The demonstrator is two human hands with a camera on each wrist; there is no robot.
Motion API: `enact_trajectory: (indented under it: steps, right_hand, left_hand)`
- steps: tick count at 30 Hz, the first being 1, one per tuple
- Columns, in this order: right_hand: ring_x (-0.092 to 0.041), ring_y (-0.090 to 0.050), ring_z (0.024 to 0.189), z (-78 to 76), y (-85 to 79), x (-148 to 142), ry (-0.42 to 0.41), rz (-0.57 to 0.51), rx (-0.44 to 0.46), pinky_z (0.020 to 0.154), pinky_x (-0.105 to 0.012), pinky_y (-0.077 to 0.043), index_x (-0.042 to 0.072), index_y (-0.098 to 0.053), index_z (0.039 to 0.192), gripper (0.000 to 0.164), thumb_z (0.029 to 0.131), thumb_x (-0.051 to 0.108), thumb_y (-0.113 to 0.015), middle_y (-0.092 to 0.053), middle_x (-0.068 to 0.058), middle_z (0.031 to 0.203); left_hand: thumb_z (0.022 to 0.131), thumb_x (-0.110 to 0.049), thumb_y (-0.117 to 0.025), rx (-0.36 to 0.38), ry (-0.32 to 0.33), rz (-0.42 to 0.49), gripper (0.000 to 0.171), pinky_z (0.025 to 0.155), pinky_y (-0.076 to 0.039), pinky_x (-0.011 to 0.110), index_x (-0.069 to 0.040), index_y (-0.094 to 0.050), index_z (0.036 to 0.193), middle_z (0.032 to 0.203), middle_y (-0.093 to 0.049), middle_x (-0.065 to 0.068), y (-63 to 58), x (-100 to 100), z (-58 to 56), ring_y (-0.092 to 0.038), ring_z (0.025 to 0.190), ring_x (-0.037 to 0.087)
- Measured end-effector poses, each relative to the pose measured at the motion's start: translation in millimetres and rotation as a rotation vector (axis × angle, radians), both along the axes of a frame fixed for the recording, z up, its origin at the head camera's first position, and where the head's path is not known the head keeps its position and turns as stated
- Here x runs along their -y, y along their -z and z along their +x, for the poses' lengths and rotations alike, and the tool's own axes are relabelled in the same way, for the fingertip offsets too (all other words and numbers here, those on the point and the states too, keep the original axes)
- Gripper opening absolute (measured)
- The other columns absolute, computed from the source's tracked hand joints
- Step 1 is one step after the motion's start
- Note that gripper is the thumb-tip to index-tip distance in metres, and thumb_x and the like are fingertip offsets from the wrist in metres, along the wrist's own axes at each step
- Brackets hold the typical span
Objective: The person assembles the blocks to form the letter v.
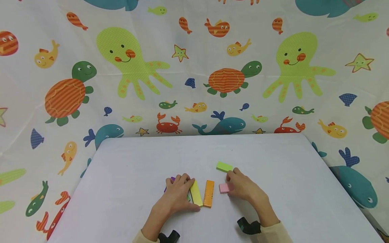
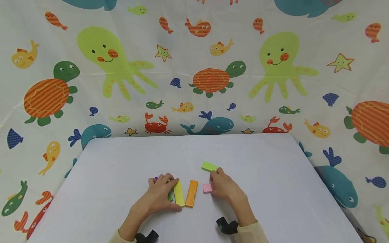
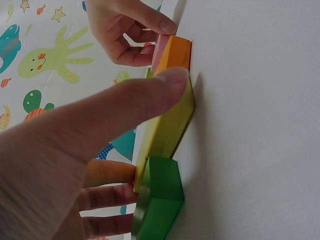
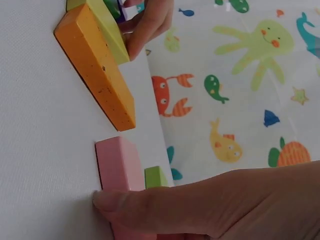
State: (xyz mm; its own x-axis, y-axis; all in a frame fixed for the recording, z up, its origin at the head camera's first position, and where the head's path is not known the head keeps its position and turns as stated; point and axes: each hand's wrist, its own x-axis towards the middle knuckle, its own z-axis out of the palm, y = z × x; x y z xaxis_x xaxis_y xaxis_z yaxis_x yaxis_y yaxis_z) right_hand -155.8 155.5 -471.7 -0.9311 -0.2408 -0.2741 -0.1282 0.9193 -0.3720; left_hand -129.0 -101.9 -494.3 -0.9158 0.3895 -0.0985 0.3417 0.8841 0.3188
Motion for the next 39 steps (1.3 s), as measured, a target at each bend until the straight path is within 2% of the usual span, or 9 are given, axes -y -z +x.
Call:
enact_trajectory:
  steps: [6, 13, 17, 21, 25, 39]
  right_hand:
    - [-0.021, -0.056, 0.089, -3.4, 1.6, -1.7, 0.028, -0.014, -0.076, 0.089, -0.041, -0.057, 0.01, -0.064, 0.111, 0.037, 0.08, 0.013, -0.084, -0.056, -0.01, 0.11]
    - [-0.019, -0.058, 0.084, -3.5, 2.3, -3.9, 0.044, 0.049, -0.182, 0.081, -0.039, -0.057, 0.005, -0.066, 0.107, 0.034, 0.081, 0.019, -0.083, -0.062, -0.01, 0.102]
    - [-0.018, -0.055, 0.079, -2.5, 0.6, -3.6, 0.055, 0.07, -0.159, 0.076, -0.037, -0.054, 0.004, -0.066, 0.106, 0.041, 0.078, 0.027, -0.087, -0.063, -0.007, 0.093]
    - [-0.018, -0.05, 0.074, -2.0, 0.2, -2.5, 0.077, 0.071, -0.121, 0.067, -0.032, -0.047, 0.005, -0.065, 0.102, 0.05, 0.072, 0.037, -0.089, -0.058, -0.003, 0.082]
    - [-0.017, -0.049, 0.072, -2.4, 1.9, -0.7, 0.088, 0.088, -0.124, 0.062, -0.03, -0.04, 0.005, -0.065, 0.101, 0.058, 0.07, 0.049, -0.088, -0.053, -0.002, 0.076]
    - [-0.017, -0.048, 0.068, -2.7, 6.0, 3.8, 0.092, 0.175, -0.182, 0.058, -0.03, -0.037, 0.004, -0.064, 0.1, 0.068, 0.069, 0.061, -0.084, -0.053, -0.003, 0.076]
  left_hand:
    - [0.064, -0.066, -0.084, -0.005, 0.0, 0.002, 0.094, 0.097, -0.033, 0.062, -0.012, -0.06, 0.138, 0.125, -0.055, 0.005, 0.6, 0.1, -0.4, -0.048, 0.114, 0.024]
    - [0.064, -0.065, -0.084, -0.012, 0.006, 0.004, 0.093, 0.096, -0.035, 0.063, -0.012, -0.06, 0.137, 0.125, -0.056, 0.005, -0.9, 0.8, -0.4, -0.05, 0.115, 0.025]
    - [0.064, -0.066, -0.084, -0.011, 0.008, 0.004, 0.094, 0.096, -0.035, 0.064, -0.011, -0.06, 0.137, 0.125, -0.056, 0.006, -1.2, 0.9, -0.4, -0.05, 0.115, 0.026]
    - [0.064, -0.066, -0.083, -0.012, 0.009, 0.004, 0.094, 0.097, -0.034, 0.064, -0.011, -0.06, 0.137, 0.125, -0.056, 0.006, -1.1, 0.9, -0.3, -0.05, 0.115, 0.026]
    - [0.064, -0.066, -0.083, -0.013, 0.01, 0.008, 0.094, 0.096, -0.034, 0.063, -0.011, -0.06, 0.137, 0.125, -0.056, 0.005, -0.8, 1.1, -0.2, -0.05, 0.114, 0.025]
    - [0.064, -0.068, -0.082, -0.009, 0.011, -0.004, 0.095, 0.097, -0.034, 0.064, -0.012, -0.06, 0.137, 0.125, -0.056, 0.005, 0.2, 0.9, -0.7, -0.05, 0.115, 0.025]
